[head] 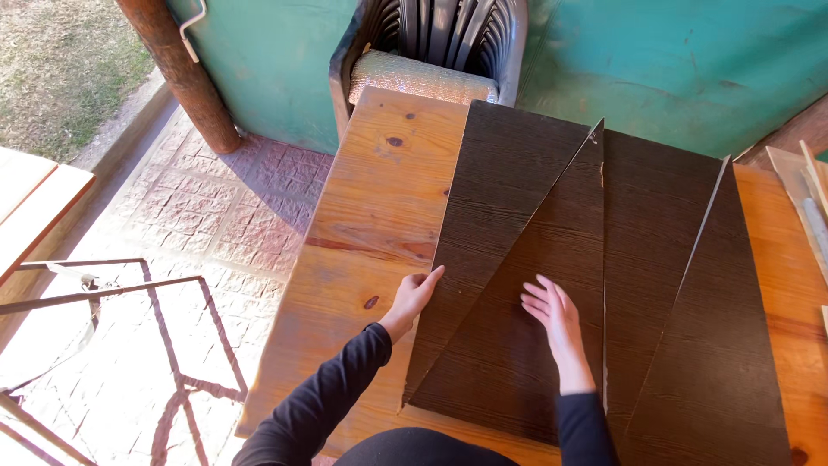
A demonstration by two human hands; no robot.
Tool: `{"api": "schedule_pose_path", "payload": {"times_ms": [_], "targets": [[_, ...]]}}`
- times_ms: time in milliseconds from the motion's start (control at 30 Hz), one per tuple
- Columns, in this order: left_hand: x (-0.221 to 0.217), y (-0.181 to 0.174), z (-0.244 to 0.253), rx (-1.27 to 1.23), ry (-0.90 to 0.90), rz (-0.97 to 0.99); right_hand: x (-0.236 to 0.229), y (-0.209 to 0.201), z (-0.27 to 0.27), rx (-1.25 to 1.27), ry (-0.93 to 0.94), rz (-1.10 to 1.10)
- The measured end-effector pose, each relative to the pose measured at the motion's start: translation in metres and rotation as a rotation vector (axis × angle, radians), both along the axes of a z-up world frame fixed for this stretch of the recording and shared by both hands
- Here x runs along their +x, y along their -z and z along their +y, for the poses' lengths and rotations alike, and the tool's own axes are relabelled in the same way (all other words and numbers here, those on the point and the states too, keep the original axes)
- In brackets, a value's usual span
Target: The person wipes the surface of several dark wood panels with a pink cloth on a wooden workbench. They handle the panels one at a time, wiping each surface and then moving the panel aside to access the next one.
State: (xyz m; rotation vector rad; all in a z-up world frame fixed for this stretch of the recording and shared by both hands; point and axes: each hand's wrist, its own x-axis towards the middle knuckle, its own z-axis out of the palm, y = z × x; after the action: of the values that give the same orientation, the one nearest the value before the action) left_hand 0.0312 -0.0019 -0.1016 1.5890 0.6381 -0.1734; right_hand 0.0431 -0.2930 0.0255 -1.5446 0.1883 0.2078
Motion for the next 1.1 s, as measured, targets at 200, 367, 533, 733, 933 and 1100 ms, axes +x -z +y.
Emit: {"api": "schedule_pose_path", "payload": {"times_ms": [200, 367, 533, 733, 933, 1100], "targets": [[0.008, -0.039, -0.004, -0.13, -0.085, -0.029, 0.142, 0.039, 0.028, 0.536, 0.061, 0.252], [-0.006, -0.103, -0.01, -0.068, -0.081, -0.069, 0.212, 0.041, 0.054, 0.709, 0.142, 0.217], [-0.013, -0.107, -0.002, 0.018, -0.031, -0.102, 0.181, -0.007, 0.105, 0.364, 0.3, 0.116], [-0.03, -0.091, 0.032, 0.052, 0.037, -0.123, 0.177, 0.01, 0.136, 0.388, 0.408, 0.051], [-0.076, -0.084, 0.093, 0.085, 0.003, -0.173, 0.132, -0.006, 0.216, 0.377, 0.376, 0.092], [-0.116, -0.103, 0.158, 0.082, -0.036, -0.191, 0.136, 0.021, 0.29, 0.336, 0.353, 0.095]]}}
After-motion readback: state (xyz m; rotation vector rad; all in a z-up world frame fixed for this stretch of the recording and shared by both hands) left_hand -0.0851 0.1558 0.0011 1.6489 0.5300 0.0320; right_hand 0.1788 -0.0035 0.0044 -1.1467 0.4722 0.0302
